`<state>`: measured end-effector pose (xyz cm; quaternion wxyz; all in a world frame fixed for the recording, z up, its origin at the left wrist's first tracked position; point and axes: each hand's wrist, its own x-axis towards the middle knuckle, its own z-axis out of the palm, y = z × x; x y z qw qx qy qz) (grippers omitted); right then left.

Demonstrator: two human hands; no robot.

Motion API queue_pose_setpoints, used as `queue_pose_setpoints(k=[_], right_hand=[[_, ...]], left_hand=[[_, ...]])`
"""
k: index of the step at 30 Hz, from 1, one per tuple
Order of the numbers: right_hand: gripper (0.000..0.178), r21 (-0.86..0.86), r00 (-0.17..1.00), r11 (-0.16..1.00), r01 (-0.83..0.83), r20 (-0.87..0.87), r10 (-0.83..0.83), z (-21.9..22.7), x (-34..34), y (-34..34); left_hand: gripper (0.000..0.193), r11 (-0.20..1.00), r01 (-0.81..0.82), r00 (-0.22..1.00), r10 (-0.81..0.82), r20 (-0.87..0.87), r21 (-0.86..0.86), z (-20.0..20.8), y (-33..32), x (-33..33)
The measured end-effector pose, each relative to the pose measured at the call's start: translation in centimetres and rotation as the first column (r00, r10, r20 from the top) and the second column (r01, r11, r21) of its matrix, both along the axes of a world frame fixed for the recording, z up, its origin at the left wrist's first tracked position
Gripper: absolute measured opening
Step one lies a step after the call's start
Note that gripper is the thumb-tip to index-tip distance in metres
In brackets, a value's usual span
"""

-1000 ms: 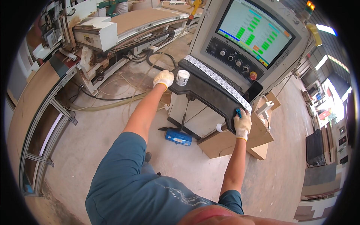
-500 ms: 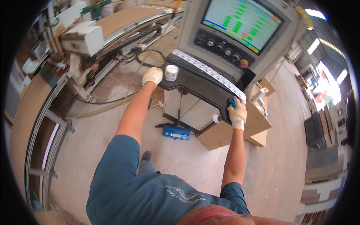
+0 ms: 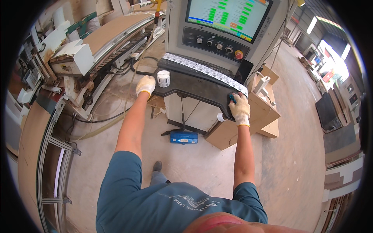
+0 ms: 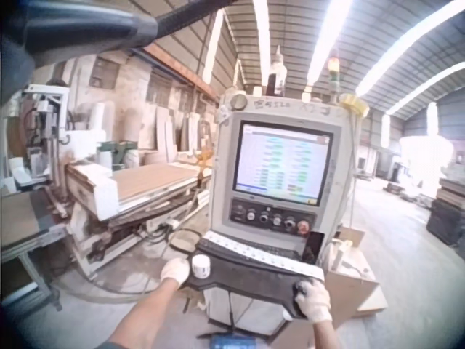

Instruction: The person operates a CNC machine in a workshop, using a handheld device to control the machine and then manually lifting and placing large wooden boards onto the machine bed. The person also interacts with the machine's control panel and handles a printed label.

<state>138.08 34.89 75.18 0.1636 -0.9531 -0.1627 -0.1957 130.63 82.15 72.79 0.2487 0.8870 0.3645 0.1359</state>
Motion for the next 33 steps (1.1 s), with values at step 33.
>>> queue_pose_setpoints(k=[33], right_hand=[[0.042,-0.032,0.999,0.998,-0.045,0.029,0.046,-0.05,0.43,0.20]], left_hand=[[0.053,0.994,0.042,0.999,-0.045,0.026,0.096,-0.60,0.29,0.16]])
